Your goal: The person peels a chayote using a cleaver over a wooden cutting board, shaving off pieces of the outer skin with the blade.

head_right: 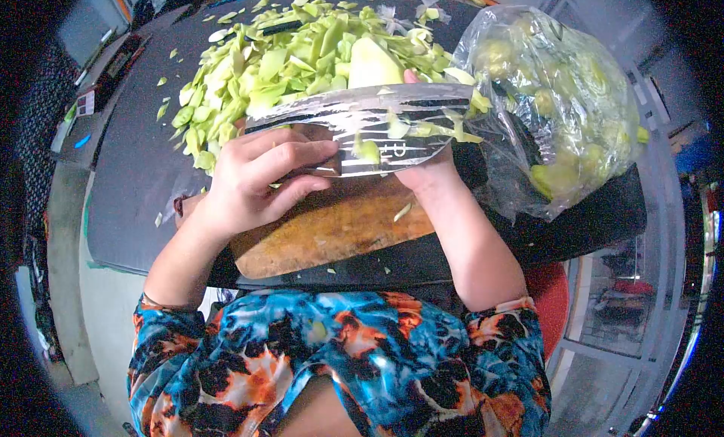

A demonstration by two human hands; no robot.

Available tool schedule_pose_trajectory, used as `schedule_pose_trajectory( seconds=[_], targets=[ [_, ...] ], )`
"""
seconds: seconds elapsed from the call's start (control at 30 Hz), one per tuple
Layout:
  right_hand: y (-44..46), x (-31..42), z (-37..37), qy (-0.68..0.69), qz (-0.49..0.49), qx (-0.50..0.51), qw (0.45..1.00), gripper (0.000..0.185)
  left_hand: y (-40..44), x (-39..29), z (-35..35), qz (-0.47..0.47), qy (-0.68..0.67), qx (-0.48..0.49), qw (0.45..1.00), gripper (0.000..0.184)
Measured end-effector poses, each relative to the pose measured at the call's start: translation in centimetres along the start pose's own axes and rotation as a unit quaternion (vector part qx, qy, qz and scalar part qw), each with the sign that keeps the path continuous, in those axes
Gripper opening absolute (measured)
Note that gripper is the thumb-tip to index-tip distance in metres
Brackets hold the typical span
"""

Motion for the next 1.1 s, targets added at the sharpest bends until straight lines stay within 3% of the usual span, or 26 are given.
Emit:
schedule_pose_trajectory(
  seconds=[0.27, 0.4, 0.43, 0.47, 0.6, 0.67, 0.73, 0.8, 0.83, 0.93, 1.03, 1.1],
  targets=[
    [-0.8, 0.1, -0.6, 0.039, -0.035, -0.008, 0.999, 0.042, -0.3, -0.4, -0.6, 0.033, 0.046, -0.016, 0.998, 0.037],
    [-1.1, 0.4, -1.4, -0.089, -0.088, 0.007, 0.992, 0.039, -0.2, 0.0, -0.5, 0.025, 0.062, -0.015, 0.998, 0.038],
    [-1.3, -0.2, -0.8, 0.001, -0.052, 0.025, 0.998, 0.040, 0.0, -0.2, -0.6, 0.039, 0.053, -0.036, 0.997, 0.038],
    [-1.6, -0.6, -1.1, -0.009, -0.033, -0.027, 0.999, 0.043, 0.2, -0.4, -0.7, 0.052, 0.043, -0.057, 0.996, 0.038],
    [-1.8, -1.2, -0.1, -0.033, -0.021, -0.021, 0.999, 0.043, 0.0, 0.2, -0.7, 0.023, 0.039, -0.041, 0.998, 0.037],
    [-2.0, -1.3, -0.4, -0.031, -0.021, -0.132, 0.991, 0.045, 0.2, -0.2, -0.8, 0.025, 0.049, -0.041, 0.998, 0.037],
    [-2.1, -1.8, 2.6, -0.059, 0.023, -0.007, 0.998, 0.049, -0.4, 1.9, -0.9, -0.045, 0.086, -0.027, 0.995, 0.035],
    [-2.3, -2.2, 2.9, -0.165, 0.054, -0.095, 0.980, 0.052, -0.9, 4.6, -2.2, -0.116, 0.099, -0.071, 0.986, 0.032],
    [-2.4, -2.1, 3.7, -0.165, 0.050, -0.089, 0.981, 0.052, -0.7, 4.9, -3.9, -0.093, 0.103, -0.138, 0.981, 0.026],
    [-2.1, -1.1, 4.1, -0.166, 0.036, -0.063, 0.983, 0.055, -0.9, 5.3, -5.1, -0.163, 0.091, -0.152, 0.970, 0.025],
    [-2.4, -0.5, 2.6, -0.118, -0.002, -0.081, 0.990, 0.055, -0.3, 2.9, -3.1, -0.044, 0.023, -0.116, 0.992, 0.026],
    [-2.3, -0.7, 1.3, -0.070, -0.020, -0.096, 0.993, 0.052, 0.1, 0.6, -1.8, -0.005, 0.048, -0.069, 0.996, 0.032]
  ],
)
Point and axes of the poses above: each hand's wrist, its own y-axis towards the middle knuckle, its own z-axis out of the palm, x = y × z, the point moved 9 cm from there along y, towards the middle knuckle, and after that the axes turned 7 degrees about -y, right-handed, at the moved point
